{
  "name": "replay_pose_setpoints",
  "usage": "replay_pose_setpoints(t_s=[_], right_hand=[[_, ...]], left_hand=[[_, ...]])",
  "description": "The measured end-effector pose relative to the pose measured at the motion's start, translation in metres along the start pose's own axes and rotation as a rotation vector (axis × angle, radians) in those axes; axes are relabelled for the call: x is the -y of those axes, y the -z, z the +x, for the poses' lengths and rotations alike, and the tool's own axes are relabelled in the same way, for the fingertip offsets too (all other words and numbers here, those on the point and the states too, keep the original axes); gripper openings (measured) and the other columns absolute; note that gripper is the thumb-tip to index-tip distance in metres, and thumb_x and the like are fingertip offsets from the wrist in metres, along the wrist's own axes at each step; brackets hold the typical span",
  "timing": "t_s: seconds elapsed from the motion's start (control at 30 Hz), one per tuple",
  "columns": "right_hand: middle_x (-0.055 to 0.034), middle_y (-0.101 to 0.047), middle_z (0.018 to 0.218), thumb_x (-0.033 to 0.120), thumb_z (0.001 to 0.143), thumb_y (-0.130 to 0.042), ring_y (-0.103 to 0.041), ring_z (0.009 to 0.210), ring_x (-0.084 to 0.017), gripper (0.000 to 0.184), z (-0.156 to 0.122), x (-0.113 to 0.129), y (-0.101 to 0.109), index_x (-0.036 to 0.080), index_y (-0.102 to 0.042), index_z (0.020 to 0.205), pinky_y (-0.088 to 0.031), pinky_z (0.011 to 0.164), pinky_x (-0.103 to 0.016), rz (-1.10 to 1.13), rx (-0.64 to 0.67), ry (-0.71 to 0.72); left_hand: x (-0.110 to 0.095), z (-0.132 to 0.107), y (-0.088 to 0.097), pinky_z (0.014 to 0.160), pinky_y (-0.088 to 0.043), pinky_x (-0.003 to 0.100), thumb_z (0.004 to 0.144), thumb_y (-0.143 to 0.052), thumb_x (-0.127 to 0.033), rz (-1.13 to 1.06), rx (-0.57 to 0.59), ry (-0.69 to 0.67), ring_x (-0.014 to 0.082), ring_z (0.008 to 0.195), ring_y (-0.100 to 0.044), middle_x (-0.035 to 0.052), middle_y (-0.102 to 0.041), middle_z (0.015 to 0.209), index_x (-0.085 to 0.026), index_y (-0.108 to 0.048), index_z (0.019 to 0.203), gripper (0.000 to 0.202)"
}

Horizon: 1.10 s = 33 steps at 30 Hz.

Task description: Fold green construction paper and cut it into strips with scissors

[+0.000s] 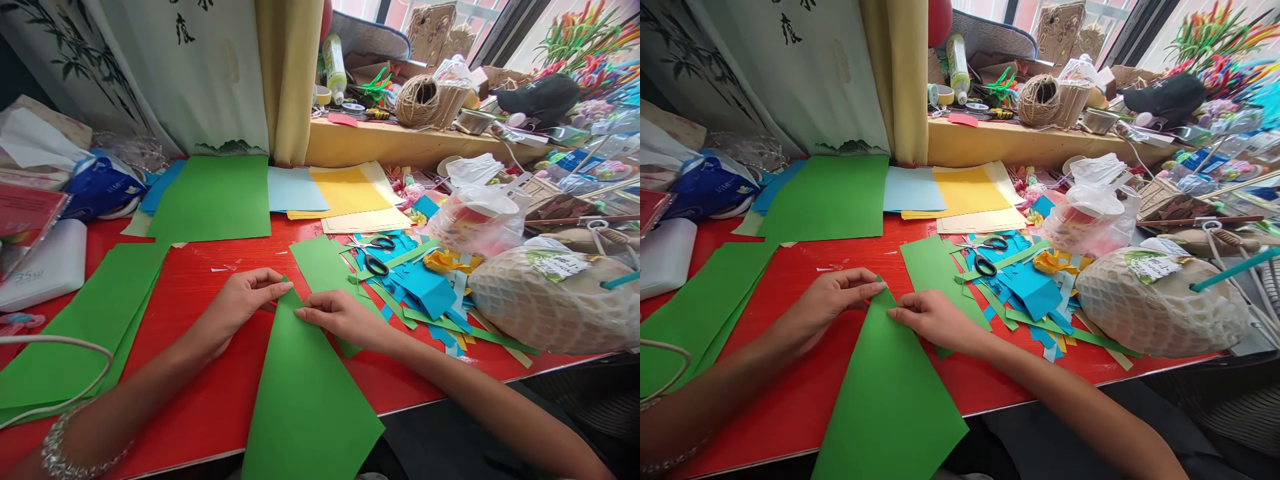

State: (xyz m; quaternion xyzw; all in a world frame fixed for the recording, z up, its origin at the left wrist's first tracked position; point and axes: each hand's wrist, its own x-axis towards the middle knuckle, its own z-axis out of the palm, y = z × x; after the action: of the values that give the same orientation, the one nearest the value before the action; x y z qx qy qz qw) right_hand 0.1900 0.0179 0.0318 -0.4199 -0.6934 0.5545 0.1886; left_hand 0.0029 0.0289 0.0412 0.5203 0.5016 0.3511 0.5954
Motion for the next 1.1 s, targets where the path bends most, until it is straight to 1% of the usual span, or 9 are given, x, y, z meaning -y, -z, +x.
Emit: replay_pose_setpoints(t_s=[0.23,0.37,0.53,0.67,0.83,0.87,0.93,1.0,1.1], right_hand=[[0.0062,-0.026,0.056,0.051,0.083,-0.048,-0.026,0.049,-0.008,0.042,0.0,0.001,0.001,0.019,-0.034,0.06,-0.02,0.045,-0.023,-0.006,0.024,0.006],[0.0064,-0.028,0.056,0.051,0.081,-0.051,-0.026,0.049,-0.007,0.041,0.0,0.0,0.001,0.018,-0.037,0.061,-0.02,0.044,-0.023,0.038,0.035,-0.017],[0.0051,-0.043,0.058,0.051,0.074,-0.06,-0.037,0.049,-0.006,0.037,-0.003,0.006,0.007,0.017,-0.049,0.066,-0.028,0.044,-0.02,0.177,0.158,-0.14],[0.0022,-0.055,0.064,0.046,0.074,-0.063,-0.048,0.053,-0.008,0.031,-0.008,0.012,0.022,0.015,-0.058,0.071,-0.034,0.047,-0.02,0.137,0.245,-0.219],[0.0013,-0.062,0.074,0.039,0.082,-0.056,-0.056,0.052,-0.008,0.024,-0.013,0.013,0.041,0.016,-0.061,0.084,-0.043,0.057,-0.022,0.206,0.364,-0.161],[0.0012,-0.063,0.074,0.039,0.082,-0.056,-0.058,0.052,-0.009,0.024,-0.014,0.012,0.044,0.016,-0.061,0.083,-0.045,0.059,-0.023,0.216,0.347,-0.147],[0.001,-0.063,0.072,0.039,0.079,-0.06,-0.06,0.053,-0.01,0.024,-0.014,0.012,0.052,0.015,-0.061,0.079,-0.048,0.06,-0.024,0.21,0.218,-0.097],[0.0003,-0.063,0.071,0.039,0.078,-0.062,-0.06,0.055,-0.01,0.024,-0.014,0.011,0.062,0.015,-0.063,0.079,-0.05,0.059,-0.024,0.231,-0.006,-0.005],[-0.0019,-0.065,0.08,0.039,0.077,-0.062,-0.061,0.063,-0.012,0.024,-0.011,0.007,0.08,0.017,-0.065,0.088,-0.051,0.054,-0.024,0.279,-0.451,0.194]], left_hand=[[0.0,-0.002,0.0,0.063,-0.047,0.025,0.074,-0.062,-0.035,-0.049,0.033,0.003,0.0139,0.064,-0.058,-0.0006,-0.062,0.067,-0.019,-0.063,0.066,0.017],[-0.001,-0.003,-0.001,0.061,-0.047,0.024,0.074,-0.061,-0.034,-0.074,0.016,-0.012,0.0131,0.063,-0.057,-0.0012,-0.06,0.065,-0.02,-0.062,0.065,0.018],[-0.004,0.001,0.006,0.06,-0.045,0.023,0.071,-0.064,-0.037,-0.141,-0.205,-0.073,0.0118,0.062,-0.055,-0.0018,-0.059,0.067,-0.019,-0.063,0.07,0.019],[-0.001,0.008,0.024,0.053,-0.041,0.018,0.069,-0.068,-0.037,-0.281,-0.406,-0.103,0.0079,0.058,-0.05,-0.0045,-0.057,0.066,-0.019,-0.062,0.073,0.019],[0.003,0.017,0.039,0.056,-0.043,0.018,0.071,-0.066,-0.033,-0.375,-0.472,-0.15,0.0084,0.062,-0.055,-0.0041,-0.06,0.069,-0.019,-0.06,0.074,0.016],[0.004,0.017,0.04,0.059,-0.045,0.02,0.073,-0.063,-0.034,-0.367,-0.458,-0.154,0.01,0.065,-0.057,-0.003,-0.062,0.073,-0.019,-0.06,0.076,0.015],[0.007,0.019,0.038,0.065,-0.049,0.026,0.078,-0.056,-0.037,-0.309,-0.402,-0.143,0.0146,0.075,-0.062,0.0005,-0.066,0.084,-0.021,-0.061,0.085,0.018],[0.01,0.02,0.032,0.072,-0.05,0.032,0.08,-0.051,-0.04,-0.095,-0.301,-0.177,0.0193,0.084,-0.063,0.0039,-0.067,0.096,-0.023,-0.061,0.095,0.025],[0.018,0.02,0.016,0.092,-0.043,0.041,0.079,-0.053,-0.041,0.408,-0.073,-0.395,0.0266,0.111,-0.054,0.0061,-0.063,0.115,-0.025,-0.063,0.101,0.029]])
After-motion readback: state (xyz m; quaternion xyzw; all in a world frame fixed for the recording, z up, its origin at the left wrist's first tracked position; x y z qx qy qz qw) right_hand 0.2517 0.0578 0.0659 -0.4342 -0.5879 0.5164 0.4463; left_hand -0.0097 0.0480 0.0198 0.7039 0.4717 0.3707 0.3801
